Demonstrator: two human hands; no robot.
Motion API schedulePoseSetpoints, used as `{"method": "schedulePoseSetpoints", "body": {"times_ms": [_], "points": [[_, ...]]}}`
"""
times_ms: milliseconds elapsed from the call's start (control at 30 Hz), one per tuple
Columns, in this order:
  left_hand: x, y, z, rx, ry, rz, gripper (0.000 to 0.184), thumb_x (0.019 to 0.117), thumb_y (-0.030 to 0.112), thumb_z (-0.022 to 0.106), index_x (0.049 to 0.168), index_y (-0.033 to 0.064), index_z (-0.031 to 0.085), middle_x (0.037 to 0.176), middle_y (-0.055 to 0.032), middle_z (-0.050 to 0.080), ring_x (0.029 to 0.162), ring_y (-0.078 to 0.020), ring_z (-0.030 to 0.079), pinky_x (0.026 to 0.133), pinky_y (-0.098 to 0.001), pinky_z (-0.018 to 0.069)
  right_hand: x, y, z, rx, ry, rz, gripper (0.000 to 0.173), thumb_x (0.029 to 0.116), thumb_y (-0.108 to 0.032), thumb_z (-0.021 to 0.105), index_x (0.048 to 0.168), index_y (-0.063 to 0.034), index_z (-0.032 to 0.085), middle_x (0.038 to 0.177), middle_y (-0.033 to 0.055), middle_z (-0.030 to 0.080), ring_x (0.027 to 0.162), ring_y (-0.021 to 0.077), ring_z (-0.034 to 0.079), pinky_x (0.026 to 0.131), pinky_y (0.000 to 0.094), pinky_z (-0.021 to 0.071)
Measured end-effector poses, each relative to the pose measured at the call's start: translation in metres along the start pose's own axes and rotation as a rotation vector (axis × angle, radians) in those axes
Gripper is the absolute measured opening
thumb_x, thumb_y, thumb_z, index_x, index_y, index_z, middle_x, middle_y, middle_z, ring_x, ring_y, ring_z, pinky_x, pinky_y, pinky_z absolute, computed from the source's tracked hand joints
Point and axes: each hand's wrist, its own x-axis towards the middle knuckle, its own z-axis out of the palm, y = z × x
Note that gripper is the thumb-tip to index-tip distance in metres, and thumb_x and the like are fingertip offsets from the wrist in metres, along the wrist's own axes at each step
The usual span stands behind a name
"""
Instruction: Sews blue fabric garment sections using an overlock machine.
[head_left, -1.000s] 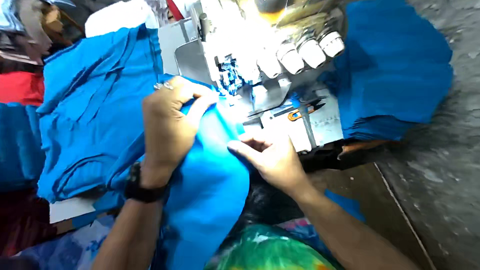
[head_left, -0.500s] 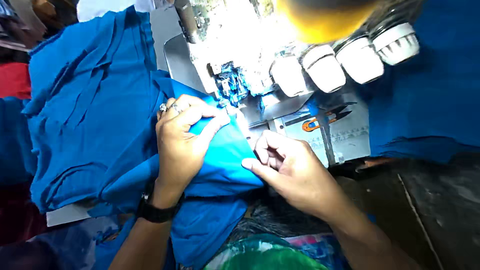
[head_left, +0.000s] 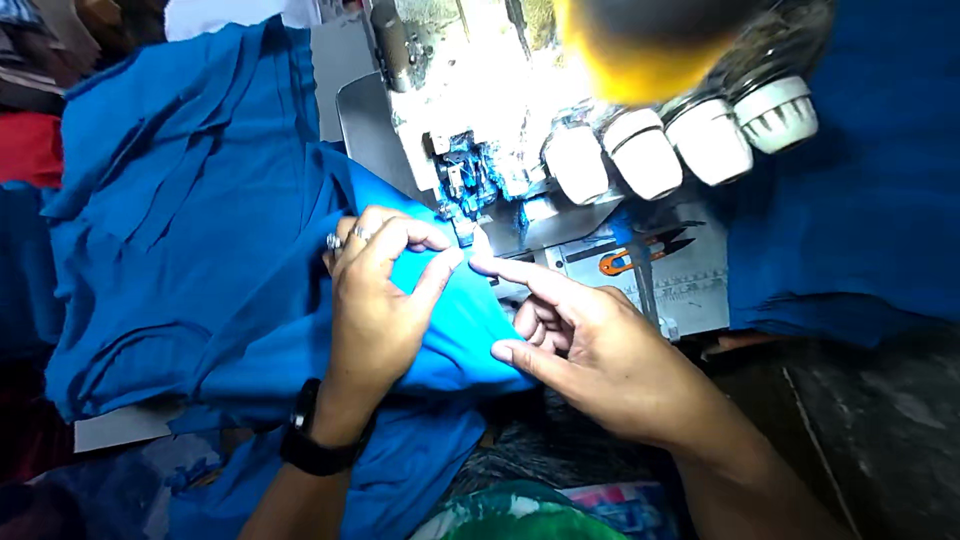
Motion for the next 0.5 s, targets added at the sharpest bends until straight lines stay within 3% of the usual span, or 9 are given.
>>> {"method": "schedulePoseSetpoints", "body": {"times_ms": [133,300,400,467,500], "points": [[0.012,-0.005,0.009,0.063,0.033,-0.005,0.017,0.0958,0.026,0.066,0.108,0.0147,0.067,0.108,0.0016,0.061,0.106,-0.0161,0.052,0.093,-0.0421,0.0379,0.014,-0.001,-0.017,0.032,0.009,0.047,0.068,0.0895,-0.028,0.075,0.152,-0.0370,0.050,0.074,-0.0123,0.064,0.059,0.0000,0.058,0.053,0.0168,0.0503],[0.012,0.000,0.012,0.097,0.047,-0.025,0.016,0.0975,0.026,0.063,0.109,0.0155,0.064,0.109,0.0028,0.059,0.107,-0.0153,0.051,0.094,-0.0408,0.0364,0.009,0.003,-0.018,0.105,0.056,0.067,0.066,0.0882,-0.028,0.077,0.149,-0.0350,0.053,0.075,-0.0114,0.066,0.061,0.0012,0.061,0.055,0.0158,0.0525],[0.017,-0.006,0.009,0.084,0.039,-0.035,0.018,0.0971,0.028,0.065,0.110,0.0151,0.065,0.110,0.0014,0.060,0.107,-0.0157,0.051,0.095,-0.0410,0.0378,-0.002,0.003,0.001,0.128,0.190,-0.005,0.039,0.0911,-0.023,0.073,0.130,-0.0243,0.069,0.082,-0.0099,0.068,0.066,-0.0003,0.063,0.058,0.0144,0.0545],[0.033,-0.014,0.004,0.082,0.011,-0.039,0.025,0.0937,0.026,0.069,0.113,0.0104,0.063,0.114,-0.0063,0.060,0.109,-0.0223,0.054,0.093,-0.0467,0.0413,0.000,0.002,0.013,0.089,0.286,-0.078,0.015,0.0930,-0.019,0.070,0.105,-0.0165,0.078,0.085,-0.0088,0.072,0.069,-0.0031,0.064,0.061,0.0129,0.0553],[0.041,-0.017,0.002,0.074,-0.010,-0.020,0.033,0.0917,0.023,0.071,0.119,0.0074,0.062,0.118,-0.0106,0.061,0.112,-0.0256,0.056,0.094,-0.0495,0.0441,0.004,0.000,0.016,0.055,0.321,-0.089,0.011,0.0934,-0.019,0.070,0.099,-0.0167,0.080,0.084,-0.0095,0.072,0.069,-0.0045,0.063,0.061,0.0127,0.0536]]}}
